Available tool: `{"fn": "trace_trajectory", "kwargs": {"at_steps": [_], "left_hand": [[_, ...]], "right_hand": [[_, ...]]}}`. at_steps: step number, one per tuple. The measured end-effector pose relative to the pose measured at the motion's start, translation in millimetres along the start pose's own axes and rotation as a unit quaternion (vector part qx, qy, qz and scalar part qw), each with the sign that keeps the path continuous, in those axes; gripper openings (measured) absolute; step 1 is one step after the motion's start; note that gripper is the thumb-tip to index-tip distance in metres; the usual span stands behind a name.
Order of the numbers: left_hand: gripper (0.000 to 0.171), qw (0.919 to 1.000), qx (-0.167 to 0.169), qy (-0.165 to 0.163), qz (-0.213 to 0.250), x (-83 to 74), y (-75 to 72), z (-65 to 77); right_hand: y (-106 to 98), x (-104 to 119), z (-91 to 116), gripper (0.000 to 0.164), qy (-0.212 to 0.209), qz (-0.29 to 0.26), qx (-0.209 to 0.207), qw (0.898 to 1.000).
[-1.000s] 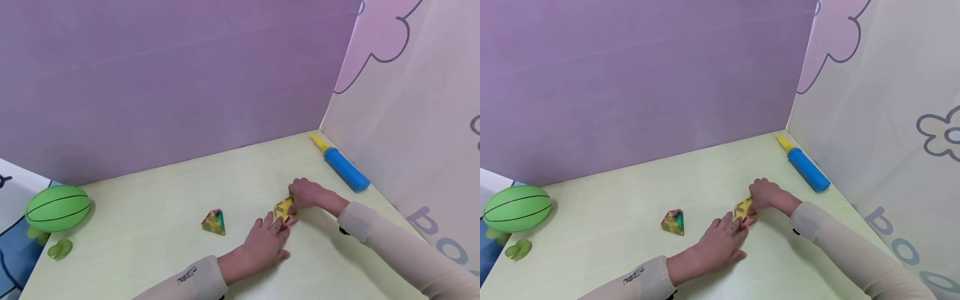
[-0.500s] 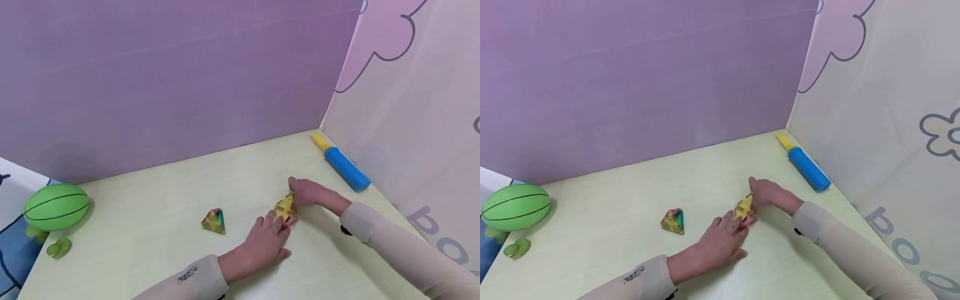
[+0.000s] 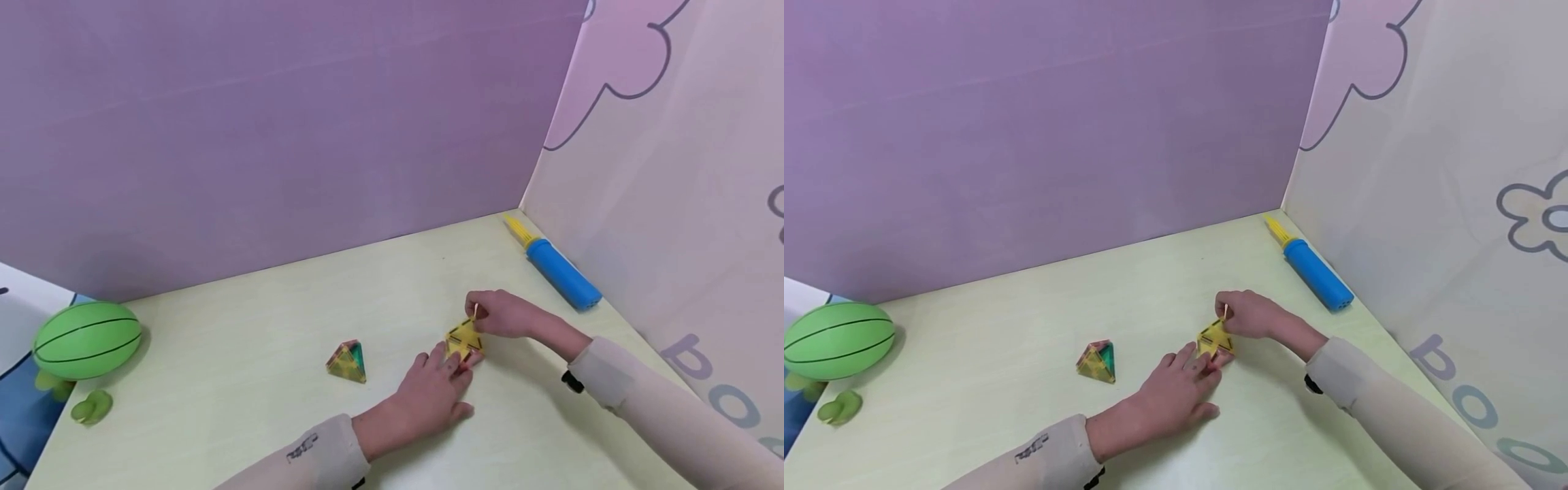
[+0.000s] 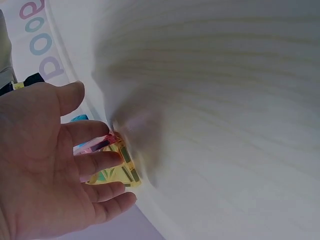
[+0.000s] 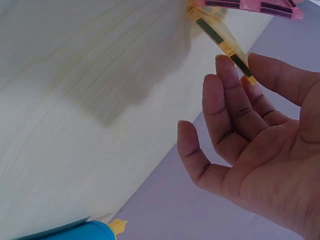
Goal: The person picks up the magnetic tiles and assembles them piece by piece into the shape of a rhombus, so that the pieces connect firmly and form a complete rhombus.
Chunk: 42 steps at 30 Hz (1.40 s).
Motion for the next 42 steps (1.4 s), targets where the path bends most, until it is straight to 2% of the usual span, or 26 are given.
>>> {"fn": "trace_trajectory", "kwargs": {"at_steps": [9,18,27,31,36,39,42], "left_hand": [[0.061,0.9994,0.007,0.003,0.034,2.1,-1.9,0.2],[0.06,0.9994,-0.001,0.008,0.032,2.7,-3.2,-0.5],[0.059,0.999,-0.005,0.001,0.044,4.9,-4.0,-1.1],[0.057,0.9989,-0.003,0.002,0.047,6.4,-4.3,-1.5],[0.05,0.9994,-0.012,0.008,0.031,8.2,-5.9,-2.5],[0.046,0.9994,-0.018,0.011,0.027,8.9,-6.0,-3.7],[0.045,0.9993,-0.02,0.015,0.029,9.0,-5.8,-4.2]], "right_hand": [[1.3,6.1,8.4,0.006,-0.03,-0.026,0.006,0.999],[5.5,1.6,15.4,0.014,-0.041,-0.027,0.025,0.999],[8.6,0.9,21.9,0.017,-0.069,-0.023,0.05,0.996],[13.5,3.7,21.4,0.025,-0.088,-0.007,0.06,0.994],[20.9,12.3,13.5,0.039,-0.142,0.044,0.084,0.985],[21.2,16.5,5.4,0.04,-0.148,0.06,0.102,0.982],[20.2,18.6,-1.3,0.036,-0.134,0.068,0.124,0.981]]}}
Point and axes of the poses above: each hand's wrist, its own z-axis away from the middle knuckle, its own y-axis out of the palm, x = y × z, the point moved 4 cm from there along -z, towards the middle knuckle, and after that the axes turned 7 degrees about -z, right-handed, at the moved point
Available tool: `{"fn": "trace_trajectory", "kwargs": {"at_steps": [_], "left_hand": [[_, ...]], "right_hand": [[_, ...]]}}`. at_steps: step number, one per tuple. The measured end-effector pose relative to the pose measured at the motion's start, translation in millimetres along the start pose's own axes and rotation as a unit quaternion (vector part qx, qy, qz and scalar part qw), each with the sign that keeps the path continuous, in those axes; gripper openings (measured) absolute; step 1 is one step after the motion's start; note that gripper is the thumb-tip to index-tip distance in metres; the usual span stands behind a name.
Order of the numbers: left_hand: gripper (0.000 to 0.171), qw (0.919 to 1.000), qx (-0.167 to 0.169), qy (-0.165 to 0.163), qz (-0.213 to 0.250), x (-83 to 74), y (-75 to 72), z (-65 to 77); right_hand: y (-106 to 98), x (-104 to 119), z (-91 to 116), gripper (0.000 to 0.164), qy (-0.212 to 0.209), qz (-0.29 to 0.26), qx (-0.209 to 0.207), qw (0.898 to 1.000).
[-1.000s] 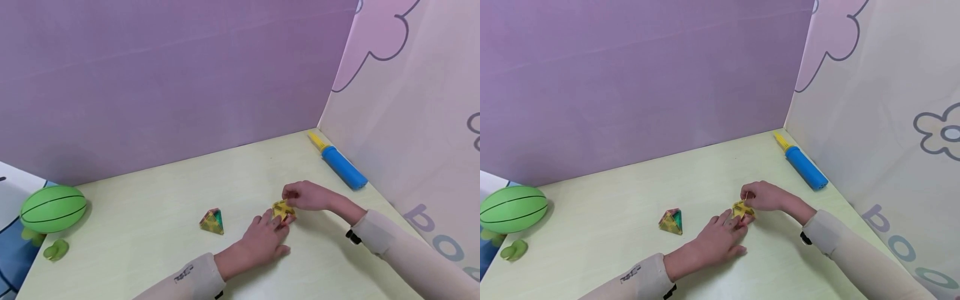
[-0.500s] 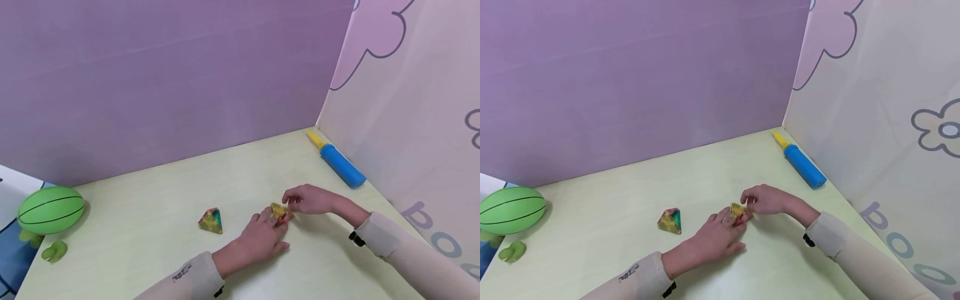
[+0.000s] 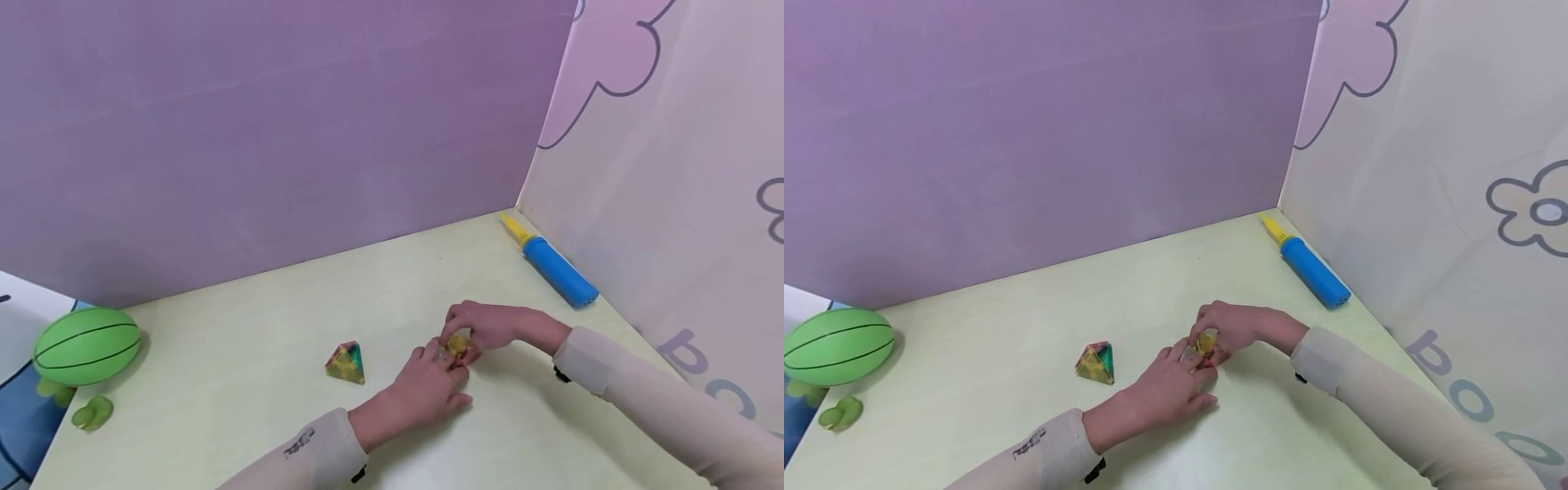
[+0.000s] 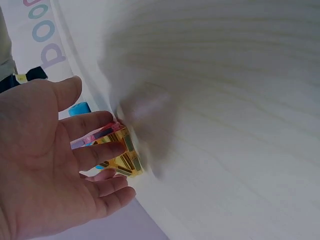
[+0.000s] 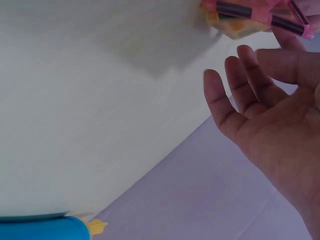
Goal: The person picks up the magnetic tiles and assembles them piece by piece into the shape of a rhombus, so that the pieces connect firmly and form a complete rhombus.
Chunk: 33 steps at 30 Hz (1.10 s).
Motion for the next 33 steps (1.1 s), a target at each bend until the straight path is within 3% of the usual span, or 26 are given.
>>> {"fn": "trace_trajectory", "kwargs": {"at_steps": [6,12,20,25,29,33], "left_hand": [[0.044,0.9999,-0.008,0.004,-0.011,-2.1,-0.9,-0.3],[0.051,1.0,-0.007,-0.001,0.0,-1.6,-3.6,0.0],[0.055,0.9995,0.007,-0.016,0.028,0.7,-4.6,1.5],[0.054,0.9995,0.01,-0.021,0.023,1.9,-5.3,4.5],[0.053,0.9993,-0.002,-0.036,0.01,8.9,-14.9,16.8],[0.052,0.9974,-0.031,-0.057,0.033,27.3,-42.4,44.0]], "right_hand": [[-3.1,-4.1,-3.1,0.029,0.024,-0.007,0.024,0.999],[-9.1,-11.0,3.1,0.052,0.024,-0.055,0.009,0.998],[-6.2,-13.4,5.3,0.048,0.022,-0.068,0.004,0.997],[-6.3,-12.5,10.2,0.05,0.055,-0.07,0.005,0.996],[-5.9,-13.0,14.4,0.054,0.091,-0.064,0.004,0.994],[-1.1,-16.5,19.8,0.054,0.114,-0.059,-0.006,0.992]]}}
Point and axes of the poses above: each hand's wrist, its own z-axis away from the middle knuckle, its own y-axis out of the palm, x = y × z, the point moved 4 cm from there along -z, towards the middle knuckle, and after that the axes turned 7 degrees about -z, right-handed, at the moved point
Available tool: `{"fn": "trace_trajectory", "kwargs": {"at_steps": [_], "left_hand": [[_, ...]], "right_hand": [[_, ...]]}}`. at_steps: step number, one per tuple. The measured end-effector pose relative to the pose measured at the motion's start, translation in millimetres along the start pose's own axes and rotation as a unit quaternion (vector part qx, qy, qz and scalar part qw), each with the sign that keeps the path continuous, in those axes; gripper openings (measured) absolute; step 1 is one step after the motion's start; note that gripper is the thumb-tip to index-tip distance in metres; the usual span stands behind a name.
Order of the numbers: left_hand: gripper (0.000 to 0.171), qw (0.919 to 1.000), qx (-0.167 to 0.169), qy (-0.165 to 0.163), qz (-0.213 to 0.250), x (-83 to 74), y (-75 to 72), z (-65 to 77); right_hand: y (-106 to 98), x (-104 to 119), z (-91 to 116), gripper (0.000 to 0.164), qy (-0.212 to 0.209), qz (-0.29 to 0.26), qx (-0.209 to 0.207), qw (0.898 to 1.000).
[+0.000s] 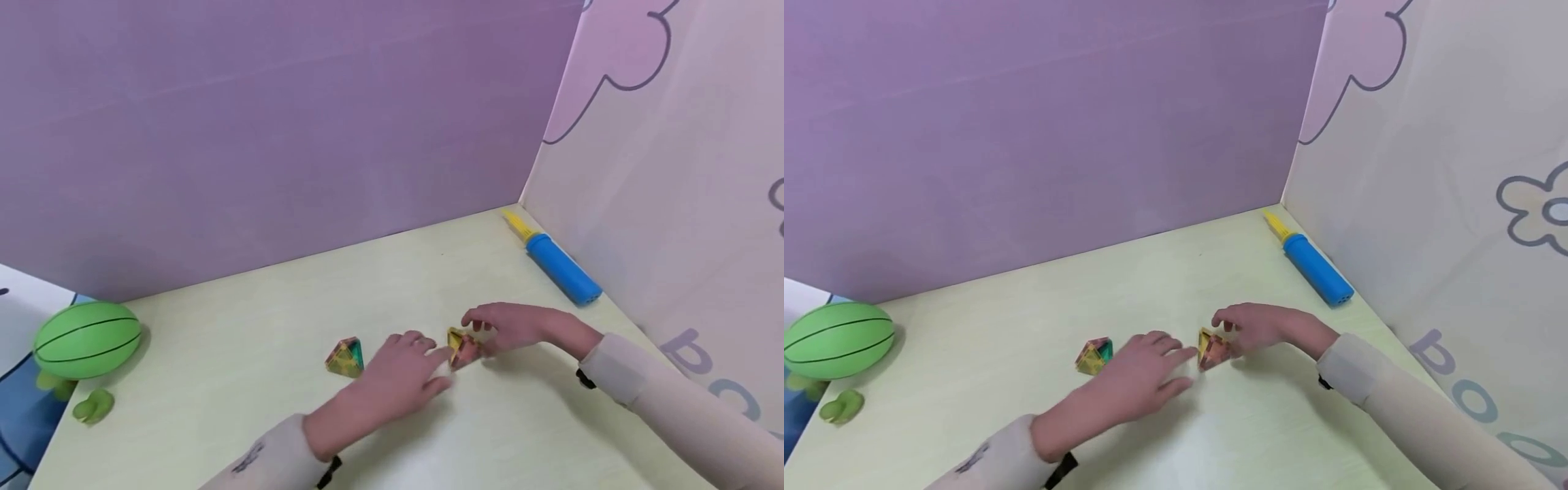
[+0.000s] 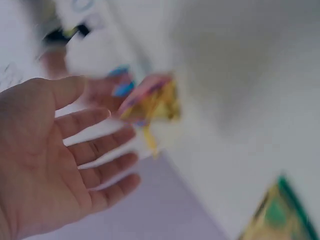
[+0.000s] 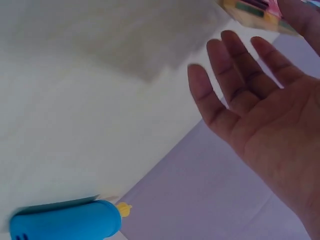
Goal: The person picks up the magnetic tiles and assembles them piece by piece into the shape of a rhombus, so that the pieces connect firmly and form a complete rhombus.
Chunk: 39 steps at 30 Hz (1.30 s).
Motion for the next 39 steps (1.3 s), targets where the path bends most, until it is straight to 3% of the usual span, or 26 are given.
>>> {"fn": "trace_trajectory", "kwargs": {"at_steps": [3,6,8,10,14,19,24,34,39], "left_hand": [[0.051,0.9976,-0.046,-0.029,0.042,27.1,-23.1,23.1],[0.049,0.99,-0.088,-0.07,0.085,62.9,-30.3,46.7],[0.049,0.9854,-0.095,-0.101,0.099,87.3,-23.9,60.2],[0.05,0.9818,-0.078,-0.132,0.113,108.3,-10.6,71.4],[0.054,0.9795,-0.038,-0.16,0.116,133.9,23.2,84.5],[0.054,0.9811,-0.041,-0.156,0.108,144.3,53.4,84.1],[0.052,0.9833,-0.056,-0.139,0.103,145.3,66.6,74.1],[0.039,0.9856,-0.086,-0.123,0.078,142.0,68.4,57.6],[0.037,0.9871,-0.085,-0.11,0.078,137.3,68.2,47.6]], "right_hand": [[4.5,-4.7,3.2,0.049,-0.003,0.003,-0.017,1.0],[8.1,-8.4,5.7,0.047,-0.029,0.02,-0.042,0.998],[10.3,-10.1,6.6,0.047,-0.045,0.033,-0.063,0.996],[12.2,-11.6,6.5,0.047,-0.061,0.047,-0.08,0.994],[14.7,-13.9,6.5,0.048,-0.08,0.07,-0.104,0.989],[14.9,-17.5,5.7,0.045,-0.106,0.096,-0.127,0.982],[14.5,-19.9,3.3,0.045,-0.12,0.103,-0.138,0.978],[11.4,-10.3,-12.1,0.044,-0.128,0.107,-0.144,0.975],[12.8,0.2,-24.8,0.046,-0.137,0.106,-0.136,0.975]]}}
Point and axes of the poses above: each hand's wrist, its own z-axis away from the middle knuckle, its own y-axis out of the palm, x = y × z, the point moved 4 cm from there along -z, towards the middle knuckle, and after that the axes turned 7 degrees about -z, right-handed, at the moved point
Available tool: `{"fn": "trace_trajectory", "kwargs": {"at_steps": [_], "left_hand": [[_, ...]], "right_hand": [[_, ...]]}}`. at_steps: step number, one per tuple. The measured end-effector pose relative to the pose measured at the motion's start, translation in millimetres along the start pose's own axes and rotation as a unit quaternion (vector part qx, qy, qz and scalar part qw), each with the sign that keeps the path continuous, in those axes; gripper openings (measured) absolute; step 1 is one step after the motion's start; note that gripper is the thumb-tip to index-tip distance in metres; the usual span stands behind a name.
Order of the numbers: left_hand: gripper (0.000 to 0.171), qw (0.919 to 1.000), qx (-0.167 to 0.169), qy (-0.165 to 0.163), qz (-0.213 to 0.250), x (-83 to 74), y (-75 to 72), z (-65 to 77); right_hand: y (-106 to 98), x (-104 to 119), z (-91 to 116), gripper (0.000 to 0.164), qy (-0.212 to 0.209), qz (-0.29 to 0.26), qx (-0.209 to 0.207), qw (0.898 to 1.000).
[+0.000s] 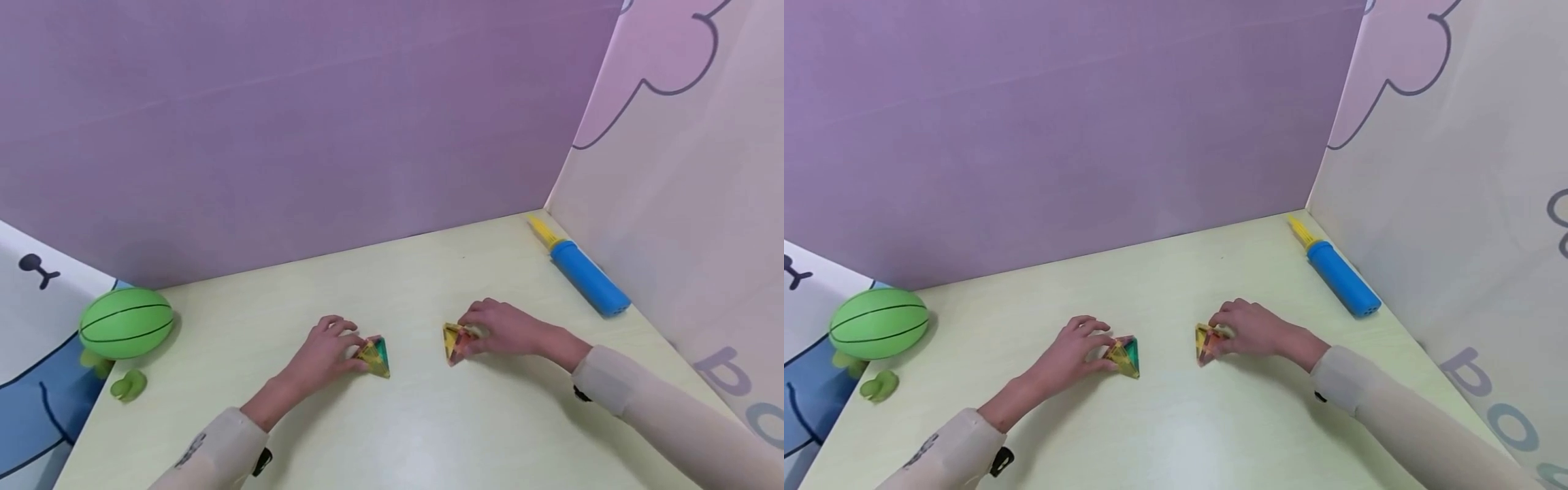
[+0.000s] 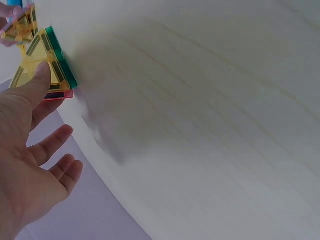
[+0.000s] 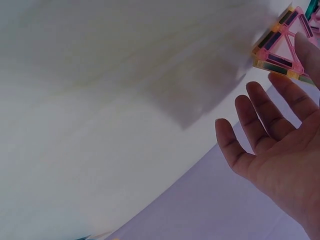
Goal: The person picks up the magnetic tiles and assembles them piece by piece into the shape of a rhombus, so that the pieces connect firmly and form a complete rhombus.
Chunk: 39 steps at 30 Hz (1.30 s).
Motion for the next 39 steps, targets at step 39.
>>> {"fn": "trace_trajectory", "kwargs": {"at_steps": [39], "left_hand": [[0.046,0.9987,0.016,0.042,-0.024,-40.7,4.0,-27.3]], "right_hand": [[18.2,37.1,-42.6,0.041,-0.055,0.027,0.024,0.998]]}}
Point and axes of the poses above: each hand's wrist, its own z-axis away from the middle knuckle, its own y-axis out of the palm, x = y × z, the point moved 4 cm from there along -z, towards the middle knuckle, and after that the axes turned 7 degrees about -z, right-handed, at the moved point
